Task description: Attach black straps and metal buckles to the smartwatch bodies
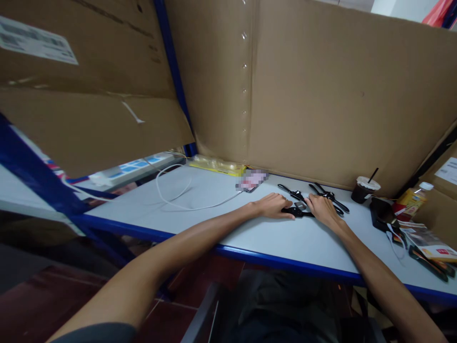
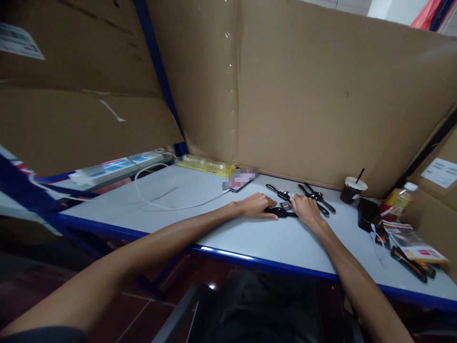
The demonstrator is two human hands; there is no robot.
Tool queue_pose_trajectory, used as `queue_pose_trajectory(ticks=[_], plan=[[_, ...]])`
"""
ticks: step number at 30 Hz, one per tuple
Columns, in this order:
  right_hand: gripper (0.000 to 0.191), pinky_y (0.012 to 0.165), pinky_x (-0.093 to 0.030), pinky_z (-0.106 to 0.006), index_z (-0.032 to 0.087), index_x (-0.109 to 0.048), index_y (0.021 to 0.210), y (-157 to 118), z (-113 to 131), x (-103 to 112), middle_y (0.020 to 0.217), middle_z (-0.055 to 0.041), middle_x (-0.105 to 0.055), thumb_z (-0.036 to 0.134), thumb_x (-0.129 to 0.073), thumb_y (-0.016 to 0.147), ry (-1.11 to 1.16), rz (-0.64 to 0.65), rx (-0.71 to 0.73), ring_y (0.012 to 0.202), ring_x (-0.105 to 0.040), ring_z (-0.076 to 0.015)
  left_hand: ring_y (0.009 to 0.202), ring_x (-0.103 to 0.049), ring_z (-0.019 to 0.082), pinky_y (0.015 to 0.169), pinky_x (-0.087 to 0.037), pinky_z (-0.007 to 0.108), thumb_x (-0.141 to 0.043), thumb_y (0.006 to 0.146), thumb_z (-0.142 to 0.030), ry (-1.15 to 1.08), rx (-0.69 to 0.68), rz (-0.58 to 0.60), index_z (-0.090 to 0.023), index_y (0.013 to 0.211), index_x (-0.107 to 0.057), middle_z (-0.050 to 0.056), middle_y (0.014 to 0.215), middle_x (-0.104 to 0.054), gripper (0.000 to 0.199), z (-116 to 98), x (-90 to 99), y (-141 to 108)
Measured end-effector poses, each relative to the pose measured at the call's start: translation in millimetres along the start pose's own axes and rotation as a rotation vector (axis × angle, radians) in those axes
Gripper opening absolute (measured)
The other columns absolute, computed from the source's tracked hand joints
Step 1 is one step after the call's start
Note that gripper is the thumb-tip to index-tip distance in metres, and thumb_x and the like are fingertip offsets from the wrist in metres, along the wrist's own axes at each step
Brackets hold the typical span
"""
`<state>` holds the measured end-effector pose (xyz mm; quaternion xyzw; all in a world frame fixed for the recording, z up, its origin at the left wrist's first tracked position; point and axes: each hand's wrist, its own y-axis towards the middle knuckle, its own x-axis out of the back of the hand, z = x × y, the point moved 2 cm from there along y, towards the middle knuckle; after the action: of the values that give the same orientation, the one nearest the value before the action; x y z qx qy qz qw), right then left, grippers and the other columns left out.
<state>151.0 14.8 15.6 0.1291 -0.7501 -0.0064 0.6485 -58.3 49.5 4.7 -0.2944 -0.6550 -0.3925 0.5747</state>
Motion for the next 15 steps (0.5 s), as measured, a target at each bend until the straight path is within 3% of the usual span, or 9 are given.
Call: queue_pose_trajectory(ticks=[8,15], plan=[[0.042,0.077,-0.044,-0.030,0.017,-0.070,0.111,0.0,1.3,-2.7,0.107,-0.0146,-0.078,0.040,-0.035,0.110,0.027,0.023,0.042,0.098,-0.074,-0.0276,0.062,-0.059,0.017,0.058,-0.025,0.030,-0.054,0.097,-0.063,-0.005,-0.003,-0.005,-0.019,0.090,-0.067,0.004,0.073,-0.069,0.047,0.5,-0.3,0.0],[0.043,0.077,-0.041,-0.027,0.019,-0.075,0.104,2.9,13.0,-7.0,0.106,-0.0121,-0.079,0.039,-0.037,0.110,0.203,0.021,0.022,0.098,-0.072,-0.0232,0.062,-0.062,0.019,0.058,-0.029,0.029,-0.056,0.096,-0.062,-0.036,-0.019,-0.035,-0.019,0.089,-0.067,0.004,0.070,-0.068,0.045,2.6,-2.9,0.9]])
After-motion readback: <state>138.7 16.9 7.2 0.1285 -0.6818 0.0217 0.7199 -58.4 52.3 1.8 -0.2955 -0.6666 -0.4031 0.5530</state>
